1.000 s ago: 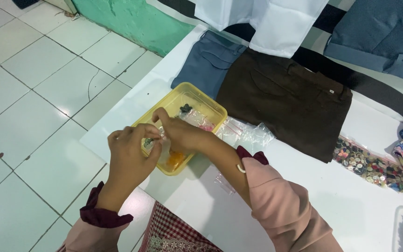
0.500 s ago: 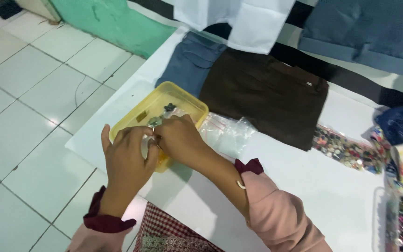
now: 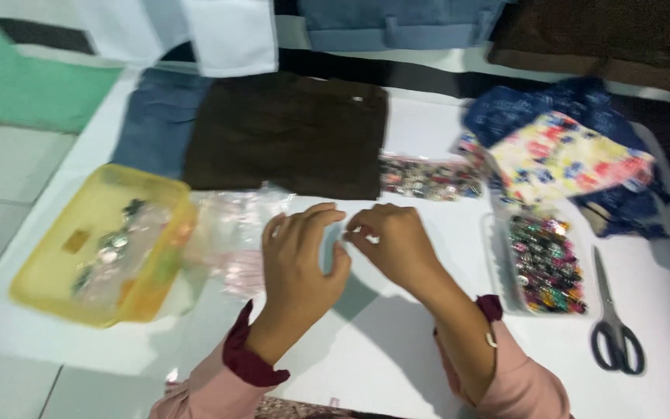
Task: The person sorts buttons by selecting individual buttons from a container by hand and placing them into small plastic bags.
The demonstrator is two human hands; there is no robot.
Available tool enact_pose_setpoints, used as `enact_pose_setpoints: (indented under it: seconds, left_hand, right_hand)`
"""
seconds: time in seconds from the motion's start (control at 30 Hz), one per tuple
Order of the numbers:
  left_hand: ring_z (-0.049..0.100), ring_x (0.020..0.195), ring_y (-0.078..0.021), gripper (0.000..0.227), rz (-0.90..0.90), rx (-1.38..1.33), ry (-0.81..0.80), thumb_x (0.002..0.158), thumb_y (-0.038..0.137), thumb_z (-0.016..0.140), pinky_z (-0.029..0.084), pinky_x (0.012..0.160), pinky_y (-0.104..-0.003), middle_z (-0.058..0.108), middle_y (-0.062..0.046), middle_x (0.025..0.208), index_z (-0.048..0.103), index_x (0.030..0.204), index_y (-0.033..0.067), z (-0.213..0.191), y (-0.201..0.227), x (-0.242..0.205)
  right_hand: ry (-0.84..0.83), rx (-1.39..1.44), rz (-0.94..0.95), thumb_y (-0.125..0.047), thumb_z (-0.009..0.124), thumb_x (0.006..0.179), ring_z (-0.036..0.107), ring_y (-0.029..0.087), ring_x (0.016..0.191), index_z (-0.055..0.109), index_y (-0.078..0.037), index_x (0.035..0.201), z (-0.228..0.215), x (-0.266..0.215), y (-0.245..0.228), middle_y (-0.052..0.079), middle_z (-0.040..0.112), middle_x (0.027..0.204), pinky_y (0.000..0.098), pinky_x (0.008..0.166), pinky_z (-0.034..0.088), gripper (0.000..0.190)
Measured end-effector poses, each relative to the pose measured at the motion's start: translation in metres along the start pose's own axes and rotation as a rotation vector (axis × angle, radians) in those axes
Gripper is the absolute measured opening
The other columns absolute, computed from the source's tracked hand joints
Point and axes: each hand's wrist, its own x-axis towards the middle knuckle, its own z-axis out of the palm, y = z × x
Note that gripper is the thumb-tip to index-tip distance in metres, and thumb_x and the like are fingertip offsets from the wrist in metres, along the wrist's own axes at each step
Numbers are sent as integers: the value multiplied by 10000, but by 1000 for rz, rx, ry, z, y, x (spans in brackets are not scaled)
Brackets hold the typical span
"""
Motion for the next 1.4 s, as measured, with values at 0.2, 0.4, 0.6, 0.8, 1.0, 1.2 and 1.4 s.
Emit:
enact_pose_setpoints:
  seconds: [0.2,0.4,0.6,0.8,1.0,1.2,1.4]
  left_hand:
    - [664,1008,-267,384,19,-233,-327,833,137,658,407,989,-533,696,-40,1097,652,1214,185,90,55,5]
    - [677,992,-281,331,33,-357,-633,890,166,648,468,935,-499,712,-70,1075,667,1220,154,164,93,3]
    - [638,970,-255,282,93,-333,-670,878,186,666,496,878,-465,702,-37,1033,725,1153,192,222,112,6]
    - [593,1011,-246,301,116,-328,-754,938,133,605,488,887,-423,688,-61,1088,721,1215,144,254,123,25]
    - [556,1008,-230,321,146,-317,-718,953,59,572,476,896,-408,673,-76,1122,720,1225,143,274,128,30]
    - [507,910,-194,218,268,-207,-637,939,65,623,402,794,-367,640,-45,943,765,1090,131,293,125,26]
    - [465,859,-191,127,323,-143,-565,897,34,686,355,746,-360,587,-51,834,785,928,108,293,130,27]
  right_hand:
    - [122,-60,306,-140,799,804,750,315,798,787,-133,947,-72,-70,103,128,765,790,416,746,580,143]
    - [243,-139,680,-104,779,877,738,338,851,813,-162,1023,-129,-121,169,125,769,842,411,831,556,161]
    - [260,-168,855,-170,779,882,732,259,895,809,-245,1036,-135,-156,227,64,752,868,382,839,568,174]
    - [260,-179,751,-57,752,883,736,291,864,819,-161,1040,-137,-155,213,117,738,865,395,781,594,199]
    - [278,-149,689,-32,783,853,729,319,880,824,-113,1037,-149,-154,195,144,726,883,419,771,597,205]
    - [91,-175,652,-74,804,811,699,309,847,843,-123,925,-142,-140,178,148,706,879,384,702,588,130]
    - [85,-288,542,-84,812,791,657,251,769,832,-117,887,-121,-144,194,82,596,778,331,643,579,104]
